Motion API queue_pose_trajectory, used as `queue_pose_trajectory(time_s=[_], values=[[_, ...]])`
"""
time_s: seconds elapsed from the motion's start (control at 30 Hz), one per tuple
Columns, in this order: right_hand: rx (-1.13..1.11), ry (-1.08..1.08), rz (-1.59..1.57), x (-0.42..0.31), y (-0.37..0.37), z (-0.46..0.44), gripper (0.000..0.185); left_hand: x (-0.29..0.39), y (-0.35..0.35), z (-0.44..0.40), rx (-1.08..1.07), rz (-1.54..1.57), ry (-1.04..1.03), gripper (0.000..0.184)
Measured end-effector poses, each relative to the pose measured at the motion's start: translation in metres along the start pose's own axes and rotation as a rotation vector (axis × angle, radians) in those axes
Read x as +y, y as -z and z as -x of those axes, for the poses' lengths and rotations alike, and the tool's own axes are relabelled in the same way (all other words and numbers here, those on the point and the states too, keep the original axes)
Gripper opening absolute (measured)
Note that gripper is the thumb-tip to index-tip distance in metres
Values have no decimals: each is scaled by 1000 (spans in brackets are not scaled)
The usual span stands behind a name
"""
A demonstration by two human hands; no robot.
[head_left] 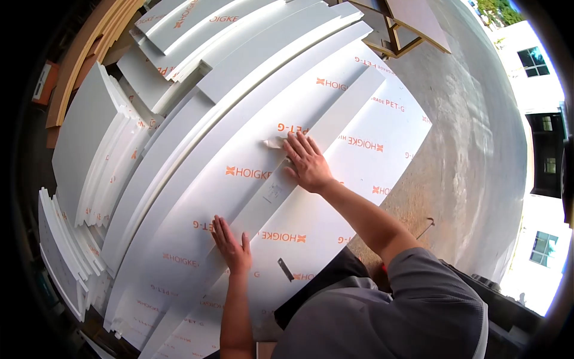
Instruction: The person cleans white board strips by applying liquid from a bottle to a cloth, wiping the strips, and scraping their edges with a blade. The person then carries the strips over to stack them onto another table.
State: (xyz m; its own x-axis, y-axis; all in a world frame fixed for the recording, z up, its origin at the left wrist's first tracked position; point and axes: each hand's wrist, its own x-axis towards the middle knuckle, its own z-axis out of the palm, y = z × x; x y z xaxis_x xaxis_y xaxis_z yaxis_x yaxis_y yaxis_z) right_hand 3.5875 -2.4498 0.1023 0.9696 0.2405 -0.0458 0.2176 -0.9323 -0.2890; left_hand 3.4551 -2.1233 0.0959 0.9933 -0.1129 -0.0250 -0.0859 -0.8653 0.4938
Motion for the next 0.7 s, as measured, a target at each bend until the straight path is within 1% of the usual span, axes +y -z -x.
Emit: queue_pose_trajectory(time_s=[0.03,0.07,0.1,0.13,0.17,0.2,0.27,0.3,0.33,0.37,0.4,0.47,0.53,0.57,0.6,0.63,0.67,0.7], values=[[57,-67,38,35,4,-11,73,17,-11,-15,-10,-5,-13,79],[110,-136,74,78,11,-24,74,32,-16,-24,-44,-188,59,76],[107,-219,126,129,30,-41,76,43,-21,-32,-72,-372,131,73],[155,-268,154,188,39,-59,76,45,-27,-37,-78,-377,119,73],[185,-362,170,247,49,-79,76,40,-30,-35,-29,-377,83,72],[290,-389,219,299,58,-100,77,37,-29,-31,11,-380,51,72],[288,-534,178,315,66,-123,77,39,-34,-36,5,-359,59,73],[218,-440,164,287,62,-116,79,40,-29,-33,0,-332,65,74],[161,-342,149,242,58,-100,80,36,-27,-33,-9,-342,58,74],[79,-190,41,199,54,-77,82,32,-31,-33,9,-338,40,74],[-8,-38,-67,176,53,-61,84,32,-33,-32,20,-334,24,73],[30,-15,-5,217,62,-73,87,32,-28,-30,-1,-347,19,73],[202,-297,175,320,81,-114,84,34,-29,-35,-5,-353,24,72],[246,-425,129,362,86,-134,83,37,-27,-35,-6,-381,22,72],[218,-509,-6,363,92,-143,82,40,-29,-37,-4,-405,20,72],[232,-446,81,349,85,-136,84,41,-29,-39,-6,-405,17,72],[242,-382,169,319,76,-117,86,41,-30,-40,2,-406,6,72],[171,-270,93,273,73,-91,90,41,-30,-38,8,-407,0,71]])
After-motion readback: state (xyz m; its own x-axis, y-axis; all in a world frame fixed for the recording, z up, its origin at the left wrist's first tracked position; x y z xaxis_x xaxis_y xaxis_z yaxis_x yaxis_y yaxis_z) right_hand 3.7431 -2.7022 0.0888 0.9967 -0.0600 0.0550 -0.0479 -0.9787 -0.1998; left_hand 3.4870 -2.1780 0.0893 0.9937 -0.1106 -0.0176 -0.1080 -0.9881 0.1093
